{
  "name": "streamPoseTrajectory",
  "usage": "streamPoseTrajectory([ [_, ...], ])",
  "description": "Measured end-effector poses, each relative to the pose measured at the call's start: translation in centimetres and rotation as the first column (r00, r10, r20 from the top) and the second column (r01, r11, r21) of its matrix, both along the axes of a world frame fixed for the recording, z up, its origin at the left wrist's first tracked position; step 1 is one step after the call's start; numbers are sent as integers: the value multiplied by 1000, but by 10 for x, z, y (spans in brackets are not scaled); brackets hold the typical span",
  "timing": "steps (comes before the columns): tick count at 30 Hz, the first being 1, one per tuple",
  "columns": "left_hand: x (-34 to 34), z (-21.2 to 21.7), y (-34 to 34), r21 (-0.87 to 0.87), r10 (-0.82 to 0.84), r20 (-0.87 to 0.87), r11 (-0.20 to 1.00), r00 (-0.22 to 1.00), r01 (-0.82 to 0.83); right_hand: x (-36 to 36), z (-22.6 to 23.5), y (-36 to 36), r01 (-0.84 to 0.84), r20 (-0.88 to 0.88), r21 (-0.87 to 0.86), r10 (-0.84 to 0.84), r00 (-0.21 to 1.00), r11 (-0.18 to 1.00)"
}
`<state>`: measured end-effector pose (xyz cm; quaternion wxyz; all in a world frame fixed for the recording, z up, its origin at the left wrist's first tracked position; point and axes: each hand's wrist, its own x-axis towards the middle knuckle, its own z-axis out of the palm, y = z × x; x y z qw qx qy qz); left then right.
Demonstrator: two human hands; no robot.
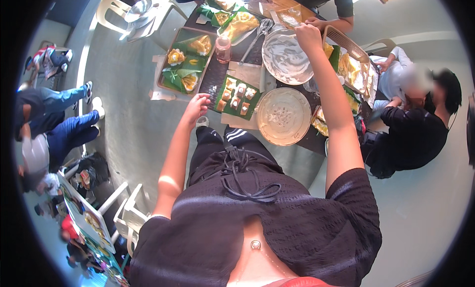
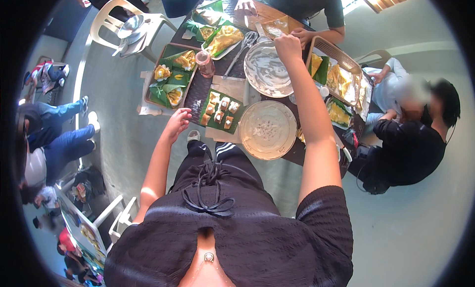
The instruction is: The person assembles small food items on banana leaves by placing a white creamy topping onto each piece using a spoon. They handle the leaves and food pieces, arranging them on a tray while others work nearby.
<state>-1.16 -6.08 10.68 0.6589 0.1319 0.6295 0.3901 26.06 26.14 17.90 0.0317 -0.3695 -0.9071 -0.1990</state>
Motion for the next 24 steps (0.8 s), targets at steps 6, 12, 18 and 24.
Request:
streamPoseTrajectory([
  [6, 12, 2, -18, -90, 105, -41, 990, 994, -108, -11, -22, 20, -171, 120, -187, 195, 973, 967],
  [12, 16, 1, -22, -105, 121, -24, 987, 992, -123, 5, 0, 19, -217, 109, -311, 261, 959, 925],
  [18, 18, 3, -9, -95, 120, -25, 988, 992, -122, 41, 21, 42, -25, 53, -186, 36, 998, 982],
  [24, 17, 6, -2, -90, 137, -42, 986, 990, -141, 42, 2, 38, 46, 101, -198, -26, 995, 979],
])
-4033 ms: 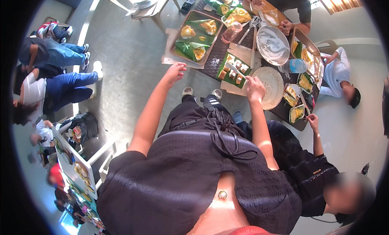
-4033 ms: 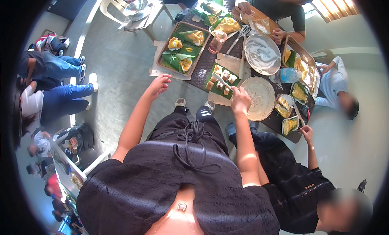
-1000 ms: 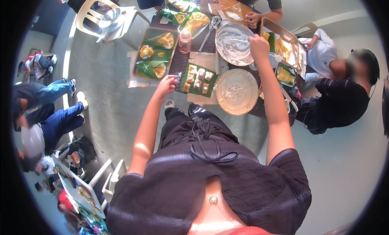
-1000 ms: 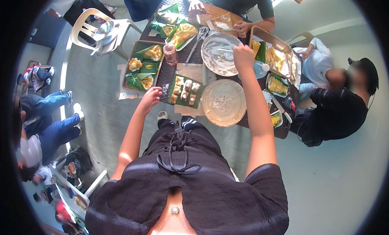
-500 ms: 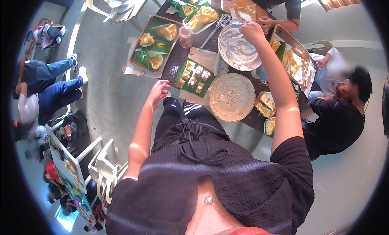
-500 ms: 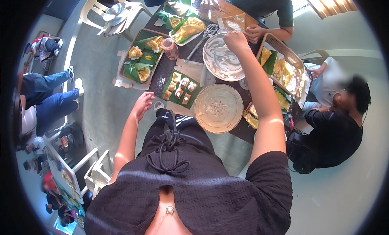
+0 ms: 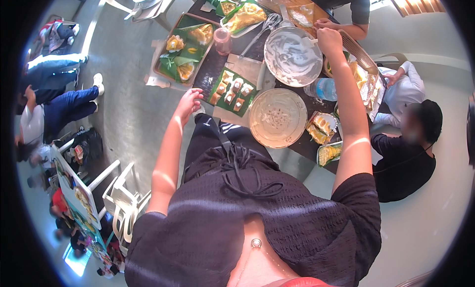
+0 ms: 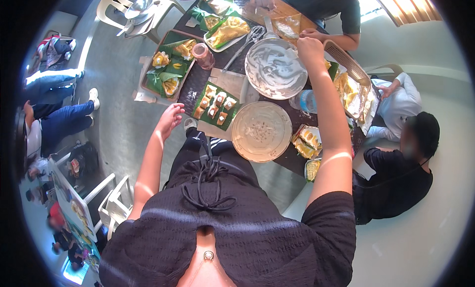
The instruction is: The person assembles small food items on banana leaves by placing a white creamy topping onto each piece using a spoon. They handle the leaves and food pieces, arranging them on a tray while others work nearby.
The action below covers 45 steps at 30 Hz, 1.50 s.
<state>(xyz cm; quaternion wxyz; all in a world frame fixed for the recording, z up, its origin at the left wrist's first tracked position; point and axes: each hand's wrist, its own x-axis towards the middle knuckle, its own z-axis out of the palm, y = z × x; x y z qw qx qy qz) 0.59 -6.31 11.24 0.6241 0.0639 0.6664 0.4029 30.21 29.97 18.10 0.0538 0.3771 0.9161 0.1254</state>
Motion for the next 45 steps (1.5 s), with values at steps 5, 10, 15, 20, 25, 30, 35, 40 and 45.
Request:
streamPoseTrajectory([
  [5, -2, -1, -6, -25, 7, -18, 1000, 1000, -7, -4, -18, -3, -2, 9, -49, 3, 1000, 999],
  [10, -6, -4, -15, -27, 26, -20, 999, 999, -26, -6, -16, -8, 52, 46, -118, -47, 998, 992],
  [15, -11, -4, -16, -16, 38, -6, 999, 999, -38, -3, -18, -32, 191, -18, -194, -198, 980, 962],
  [20, -18, -7, -17, 7, 32, -10, 999, 999, -32, -2, -19, -74, 427, -49, -334, -467, 883, 841],
  [25, -30, -5, -16, -5, 6, -8, 1000, 1000, -6, -6, -29, -133, 603, -153, -405, -701, 697, 687],
  [30, -46, -6, -16, 17, -9, 6, 1000, 1000, 9, 14, -45, -171, 578, -311, -552, -792, 526, 601],
  [35, -59, 4, -10, 32, -69, -5, 997, 998, 70, 44, -78, -196, 179, -432, -885, -901, 31, 430],
  [40, -74, 6, -14, 62, -118, -14, 991, 993, 118, 37, -48, -237, -50, -285, -954, -948, -145, 294],
  [45, -87, 8, -21, 77, -144, -9, 987, 990, 144, 13, -34, -290, -98, -317, -942, -946, -62, 322],
])
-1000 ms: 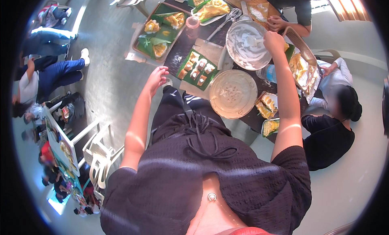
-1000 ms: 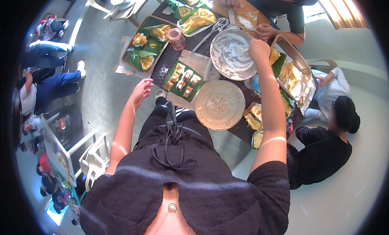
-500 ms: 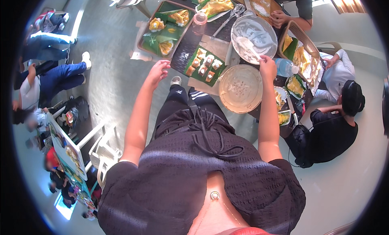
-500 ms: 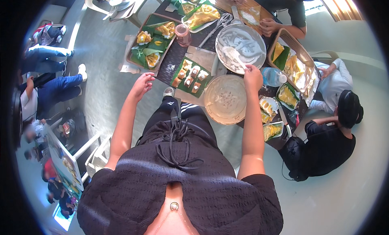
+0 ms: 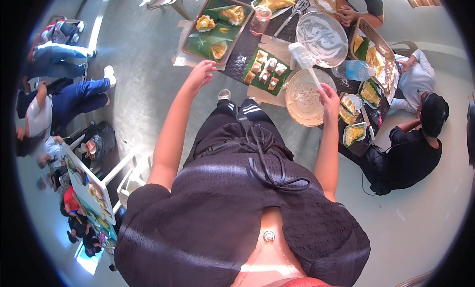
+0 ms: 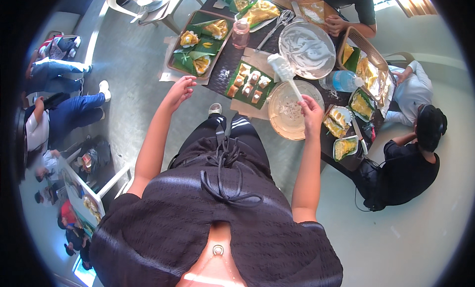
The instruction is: The person assembles small food items on banana leaves by placing a white creamy topping onto each piece using a spoon. They handle the leaves and food pieces, arranging them on a tray while others work nearby.
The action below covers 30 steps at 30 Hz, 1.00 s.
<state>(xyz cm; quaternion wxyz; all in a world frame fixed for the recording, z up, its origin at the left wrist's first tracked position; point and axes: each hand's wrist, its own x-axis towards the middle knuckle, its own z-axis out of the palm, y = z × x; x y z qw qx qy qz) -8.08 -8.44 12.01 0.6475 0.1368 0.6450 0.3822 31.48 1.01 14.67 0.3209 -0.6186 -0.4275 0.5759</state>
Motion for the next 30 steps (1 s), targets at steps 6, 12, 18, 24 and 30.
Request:
streamPoseTrajectory([
  [6, -13, -5, -14, -11, -25, 10, 1000, 1000, 25, -36, -28, -33, -191, 393, 86, 143, 908, 978],
  [12, -24, -7, -30, -14, 8, 19, 1000, 1000, -8, -78, -13, -45, -436, 730, 238, 136, 669, 868],
  [18, -31, -7, -42, -2, 26, 10, 1000, 1000, -26, -91, -12, -45, -524, 808, 252, 121, 576, 813],
  [24, -32, -9, -50, -8, 43, 14, 999, 999, -43, -94, -12, -47, -595, 860, 266, 93, 502, 758],
  [30, -32, -10, -52, -4, 46, 22, 999, 999, -46, -96, -10, -48, -619, 860, 319, 55, 507, 718],
])
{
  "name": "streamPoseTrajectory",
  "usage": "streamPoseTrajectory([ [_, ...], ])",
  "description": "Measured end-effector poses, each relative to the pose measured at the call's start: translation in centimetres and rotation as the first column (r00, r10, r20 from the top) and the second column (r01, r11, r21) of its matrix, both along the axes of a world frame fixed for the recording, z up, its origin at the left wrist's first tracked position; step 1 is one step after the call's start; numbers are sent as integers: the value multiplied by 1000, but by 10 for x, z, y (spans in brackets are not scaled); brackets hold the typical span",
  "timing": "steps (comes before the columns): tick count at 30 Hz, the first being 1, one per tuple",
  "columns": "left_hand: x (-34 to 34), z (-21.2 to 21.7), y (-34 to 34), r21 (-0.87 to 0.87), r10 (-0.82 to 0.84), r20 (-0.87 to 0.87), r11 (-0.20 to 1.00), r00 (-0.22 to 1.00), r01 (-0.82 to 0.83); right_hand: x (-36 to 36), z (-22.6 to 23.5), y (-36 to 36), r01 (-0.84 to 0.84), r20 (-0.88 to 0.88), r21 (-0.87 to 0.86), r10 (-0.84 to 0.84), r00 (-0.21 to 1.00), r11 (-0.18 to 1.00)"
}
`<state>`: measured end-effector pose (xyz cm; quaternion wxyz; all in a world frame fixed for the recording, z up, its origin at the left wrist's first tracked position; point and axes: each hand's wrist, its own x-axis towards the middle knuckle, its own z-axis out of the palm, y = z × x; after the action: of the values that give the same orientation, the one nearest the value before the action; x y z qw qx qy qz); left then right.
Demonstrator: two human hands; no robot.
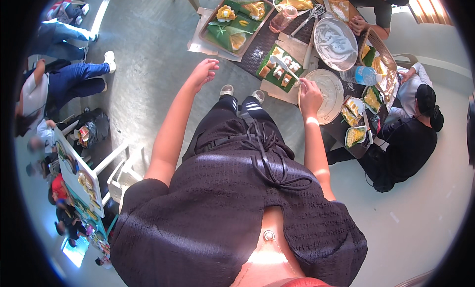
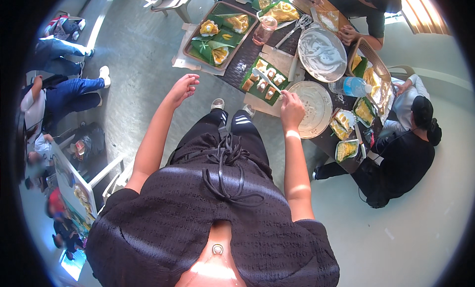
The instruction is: The person assembles small food items on banana leaves by placing a white creamy topping onto each piece using a spoon. They handle the leaves and food pieces, arranging them on a tray while others work nearby.
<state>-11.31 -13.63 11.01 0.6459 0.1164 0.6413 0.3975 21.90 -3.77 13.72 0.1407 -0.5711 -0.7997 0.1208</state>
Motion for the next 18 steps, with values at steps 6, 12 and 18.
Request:
streamPoseTrajectory([
  [6, 2, 0, 2, 5, -23, 8, 1000, 1000, 23, -3, -2, -1, -11, -35, 40, 12, 999, 999],
  [12, 3, -2, 4, 7, -5, 3, 1000, 1000, 5, 1, -5, -2, 27, -85, -4, -28, 996, 1000],
  [18, 4, -4, 7, 5, -12, 3, 1000, 1000, 12, 26, -37, 5, 122, -442, -486, -364, 820, 865],
])
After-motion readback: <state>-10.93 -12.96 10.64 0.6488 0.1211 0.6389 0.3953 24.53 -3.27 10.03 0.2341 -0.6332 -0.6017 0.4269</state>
